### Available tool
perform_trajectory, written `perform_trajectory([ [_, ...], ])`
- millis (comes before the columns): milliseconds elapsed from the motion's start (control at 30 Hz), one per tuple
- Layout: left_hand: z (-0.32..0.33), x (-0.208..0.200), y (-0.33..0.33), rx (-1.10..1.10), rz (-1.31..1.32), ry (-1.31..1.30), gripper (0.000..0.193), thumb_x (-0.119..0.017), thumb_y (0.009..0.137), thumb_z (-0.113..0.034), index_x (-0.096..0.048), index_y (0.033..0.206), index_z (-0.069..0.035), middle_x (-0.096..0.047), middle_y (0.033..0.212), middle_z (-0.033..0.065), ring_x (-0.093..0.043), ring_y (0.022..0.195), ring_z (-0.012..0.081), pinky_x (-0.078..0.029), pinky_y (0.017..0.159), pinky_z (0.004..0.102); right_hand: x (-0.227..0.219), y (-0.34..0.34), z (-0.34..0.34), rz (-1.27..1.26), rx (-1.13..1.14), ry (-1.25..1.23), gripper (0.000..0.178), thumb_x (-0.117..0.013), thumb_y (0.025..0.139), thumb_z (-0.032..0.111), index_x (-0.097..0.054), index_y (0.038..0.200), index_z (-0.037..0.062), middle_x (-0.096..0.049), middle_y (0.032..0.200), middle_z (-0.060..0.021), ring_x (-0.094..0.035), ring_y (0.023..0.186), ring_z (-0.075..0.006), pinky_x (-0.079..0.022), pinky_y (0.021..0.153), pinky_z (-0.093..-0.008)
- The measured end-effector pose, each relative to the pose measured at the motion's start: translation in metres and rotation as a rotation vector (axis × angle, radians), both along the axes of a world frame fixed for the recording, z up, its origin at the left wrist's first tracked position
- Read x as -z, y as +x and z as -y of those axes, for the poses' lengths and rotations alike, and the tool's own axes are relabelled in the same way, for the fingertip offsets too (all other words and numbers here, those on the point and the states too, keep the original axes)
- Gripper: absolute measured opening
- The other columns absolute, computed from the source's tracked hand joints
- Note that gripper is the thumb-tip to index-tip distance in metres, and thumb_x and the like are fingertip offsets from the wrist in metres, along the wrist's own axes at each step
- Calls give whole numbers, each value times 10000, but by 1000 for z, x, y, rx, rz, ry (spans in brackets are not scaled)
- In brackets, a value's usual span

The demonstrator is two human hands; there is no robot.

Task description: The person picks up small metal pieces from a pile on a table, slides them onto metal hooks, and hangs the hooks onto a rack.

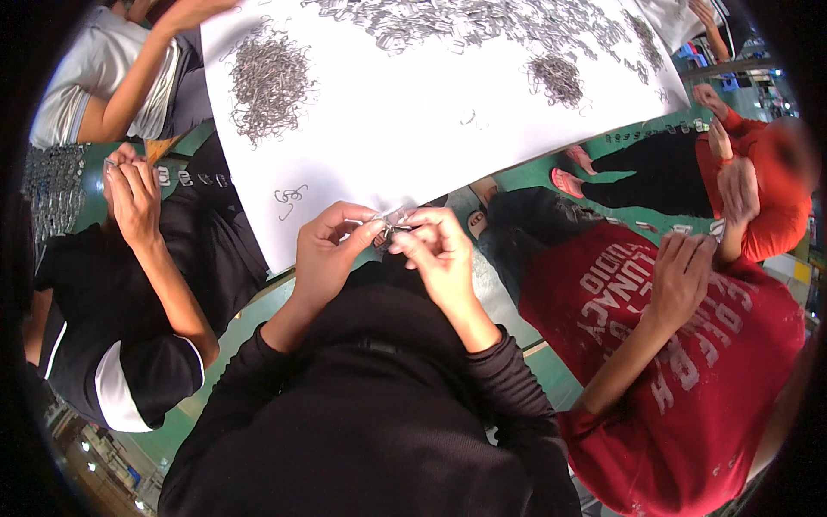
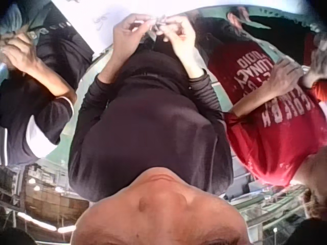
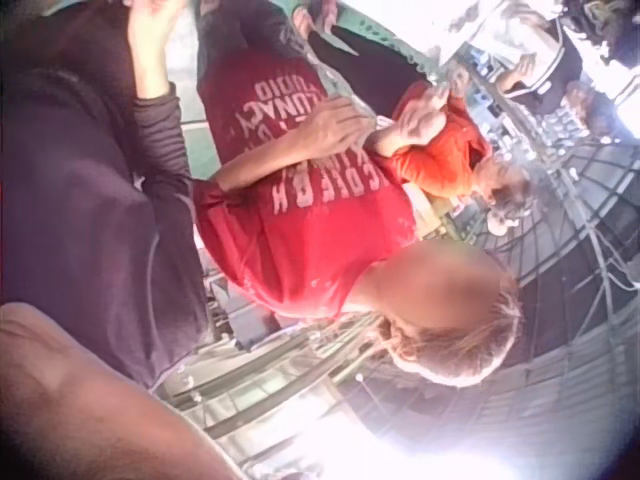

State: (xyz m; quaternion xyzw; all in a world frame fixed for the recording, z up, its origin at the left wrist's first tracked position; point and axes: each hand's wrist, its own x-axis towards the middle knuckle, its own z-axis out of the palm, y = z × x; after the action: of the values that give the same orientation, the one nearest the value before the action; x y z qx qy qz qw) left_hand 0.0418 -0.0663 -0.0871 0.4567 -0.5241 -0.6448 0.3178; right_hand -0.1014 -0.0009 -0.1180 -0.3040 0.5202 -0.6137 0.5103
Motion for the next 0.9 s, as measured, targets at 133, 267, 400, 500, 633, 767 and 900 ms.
perform_trajectory([
  [133,-8,5,20,-45,53,-83,90,-671,782,-46,-660,870,-30,-647,848,40,-561,666,81,-431,587,215,19,-11,53,-387,-8,99,138,-578,881,154,-583,913,20,-566,681,-8,-505,579,-53,-383,490,-198],
  [267,-15,5,28,-10,99,-84,104,-653,794,-5,-644,898,-11,-648,883,44,-585,814,93,-458,709,226,56,6,135,-1029,-203,110,210,-632,797,213,-623,896,28,-612,850,-122,-600,768,-265,-464,680,-358],
  [400,-16,1,28,-4,118,-115,112,-654,797,-11,-649,908,-17,-650,888,49,-588,819,97,-465,694,229,88,24,167,-1395,-328,203,216,-623,795,229,-608,876,29,-601,824,-147,-601,782,-307,-473,688,-384],
  [500,-16,1,25,-19,77,-91,108,-645,807,-11,-649,915,-19,-649,887,44,-591,788,92,-471,662,219,76,13,148,-1248,-334,170,209,-616,814,214,-585,860,13,-594,750,-121,-606,701,-256,-484,643,-354],
  [633,-17,-3,21,19,55,-13,105,-629,824,-9,-641,928,-14,-643,881,38,-592,730,84,-474,633,201,1,-25,85,-276,-335,298,176,-587,871,170,-573,848,-4,-596,682,-58,-567,576,-116,-462,524,-245],
  [767,-14,7,12,68,42,-5,119,-619,830,-1,-610,949,4,-637,875,45,-597,728,79,-483,642,203,-46,-22,28,-36,-98,241,123,-590,872,100,-586,866,-22,-617,720,-46,-587,562,-98,-440,457,-187],
  [900,-6,1,-7,105,4,-48,120,-610,834,14,-586,952,13,-635,873,53,-609,762,85,-496,661,214,-52,-19,6,-128,60,172,66,-650,819,66,-625,835,6,-552,876,-27,-525,786,-91,-429,687,-220],
])
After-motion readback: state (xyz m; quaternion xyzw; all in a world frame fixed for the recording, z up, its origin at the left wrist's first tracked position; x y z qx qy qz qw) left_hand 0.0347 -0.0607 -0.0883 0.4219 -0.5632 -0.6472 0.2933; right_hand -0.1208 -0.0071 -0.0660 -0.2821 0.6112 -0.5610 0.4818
